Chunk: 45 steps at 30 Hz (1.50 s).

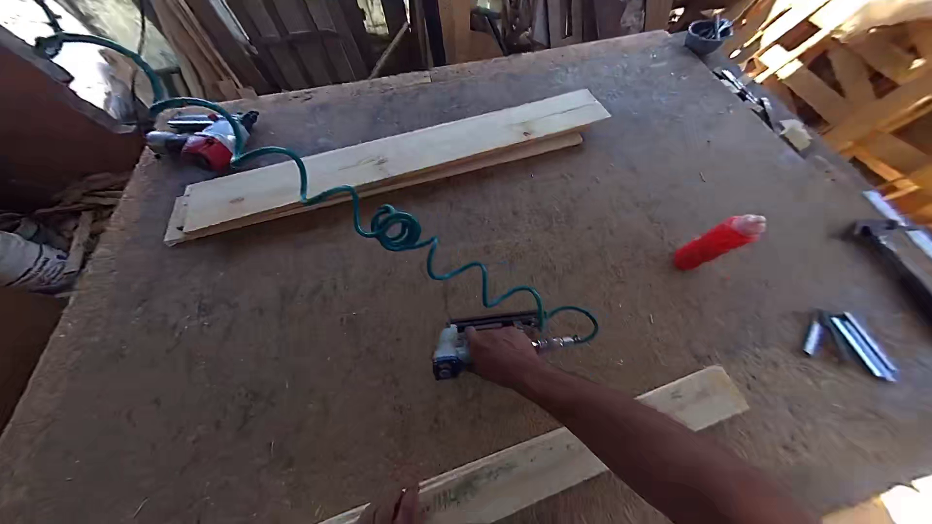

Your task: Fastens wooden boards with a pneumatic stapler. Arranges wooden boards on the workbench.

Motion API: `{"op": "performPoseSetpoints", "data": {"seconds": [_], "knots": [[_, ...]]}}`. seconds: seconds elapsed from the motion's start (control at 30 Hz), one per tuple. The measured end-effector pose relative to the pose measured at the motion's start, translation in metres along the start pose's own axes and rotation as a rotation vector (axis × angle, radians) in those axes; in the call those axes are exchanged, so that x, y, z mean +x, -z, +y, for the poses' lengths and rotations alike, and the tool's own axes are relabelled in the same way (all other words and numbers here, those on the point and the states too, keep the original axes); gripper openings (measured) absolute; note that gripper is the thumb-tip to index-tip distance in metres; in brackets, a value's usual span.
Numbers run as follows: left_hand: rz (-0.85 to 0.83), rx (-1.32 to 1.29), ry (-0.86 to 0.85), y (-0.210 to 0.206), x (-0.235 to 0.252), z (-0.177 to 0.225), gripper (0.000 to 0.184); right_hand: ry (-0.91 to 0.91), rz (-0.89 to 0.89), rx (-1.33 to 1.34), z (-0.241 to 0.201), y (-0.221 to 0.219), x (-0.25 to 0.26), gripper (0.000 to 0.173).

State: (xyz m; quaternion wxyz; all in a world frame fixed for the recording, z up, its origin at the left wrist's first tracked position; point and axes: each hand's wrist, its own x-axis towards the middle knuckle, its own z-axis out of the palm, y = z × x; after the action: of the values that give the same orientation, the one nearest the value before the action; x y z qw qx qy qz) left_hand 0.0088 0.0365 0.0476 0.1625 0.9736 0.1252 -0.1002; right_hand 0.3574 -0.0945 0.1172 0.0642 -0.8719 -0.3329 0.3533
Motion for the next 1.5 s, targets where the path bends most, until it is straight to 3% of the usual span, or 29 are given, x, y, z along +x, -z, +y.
{"op": "performPoseSetpoints", "data": {"seconds": [0.13, 0.2, 0.3, 0.37, 0.43, 0.53, 0.6, 1.0, 1.13, 1.37, 1.5], "knots": [[0.142, 0.046, -0.085, -0.024, -0.057, 0.006, 0.076, 0.130, 0.225, -0.063, -0.008, -0.057, -0.011, 0.051], [0.137, 0.027, -0.118, -0.026, -0.084, 0.008, 0.078, 0.223, 0.322, -0.060, -0.007, -0.087, -0.044, 0.059], [0.170, 0.007, -0.165, -0.041, -0.110, 0.005, 0.072, 0.310, 0.364, -0.073, 0.010, -0.134, -0.122, 0.051], [0.219, -0.003, -0.196, -0.054, -0.118, 0.004, 0.068, 0.267, 0.252, -0.023, 0.032, -0.169, -0.183, 0.050], [0.269, -0.005, -0.204, -0.066, -0.118, 0.001, 0.071, 0.187, 0.202, 0.008, 0.061, -0.200, -0.230, 0.059], [0.322, 0.054, -0.212, -0.069, -0.115, -0.004, 0.082, 0.024, 0.278, -0.060, 0.101, -0.238, -0.267, 0.083], [0.327, 0.081, -0.252, -0.067, -0.112, -0.012, 0.086, -0.029, 0.347, -0.108, 0.122, -0.252, -0.275, 0.089], [0.224, 0.076, -0.328, -0.064, -0.101, -0.025, 0.072, 0.047, 0.489, -0.146, 0.149, -0.280, -0.275, 0.084], [0.288, 0.154, -0.283, -0.064, -0.099, -0.031, 0.088, 0.035, 0.525, -0.132, 0.159, -0.284, -0.271, 0.089], [0.346, 0.177, -0.274, -0.076, -0.103, -0.036, 0.087, 0.053, 0.535, -0.133, 0.158, -0.281, -0.268, 0.089], [0.233, 0.035, -0.218, -0.044, -0.088, -0.040, 0.086, 0.024, 0.449, 0.035, 0.159, -0.256, -0.270, 0.096]]}}
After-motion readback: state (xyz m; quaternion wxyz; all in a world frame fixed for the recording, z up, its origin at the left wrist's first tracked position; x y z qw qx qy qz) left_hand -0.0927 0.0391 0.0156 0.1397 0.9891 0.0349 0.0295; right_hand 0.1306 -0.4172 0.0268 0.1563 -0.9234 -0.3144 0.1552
